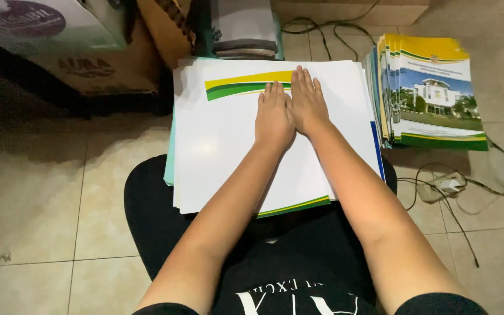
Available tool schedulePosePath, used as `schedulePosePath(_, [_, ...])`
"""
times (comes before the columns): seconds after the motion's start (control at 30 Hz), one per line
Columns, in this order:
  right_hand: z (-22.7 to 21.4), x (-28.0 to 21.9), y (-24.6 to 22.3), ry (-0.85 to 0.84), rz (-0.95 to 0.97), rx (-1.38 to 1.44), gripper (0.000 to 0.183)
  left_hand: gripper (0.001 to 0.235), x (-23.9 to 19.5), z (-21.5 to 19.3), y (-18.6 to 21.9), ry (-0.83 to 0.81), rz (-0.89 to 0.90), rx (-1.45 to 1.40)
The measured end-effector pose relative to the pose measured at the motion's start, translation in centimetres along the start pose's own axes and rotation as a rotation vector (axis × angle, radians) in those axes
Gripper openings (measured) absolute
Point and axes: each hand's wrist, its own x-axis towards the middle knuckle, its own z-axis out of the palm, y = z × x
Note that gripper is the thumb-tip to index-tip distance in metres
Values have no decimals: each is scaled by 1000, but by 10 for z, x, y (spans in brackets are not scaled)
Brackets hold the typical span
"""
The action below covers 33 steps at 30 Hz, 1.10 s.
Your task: Sorting and inspecting printed brochures by flipping through pages and smoothing them flat on a stack.
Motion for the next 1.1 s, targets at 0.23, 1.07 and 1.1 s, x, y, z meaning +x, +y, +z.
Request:
schedulePosePath(0.23, [1,19,7,-4,15,-28,65,57,3,1,-2,40,-25,-21])
schedulePosePath(1.07, [12,-76,10,-98,-3,17,65,54,27,-14,0,26,13,34])
schedulePosePath(1.1, [11,-54,10,-61,-26,13,64,55,27,-9,-3,31,18,-5])
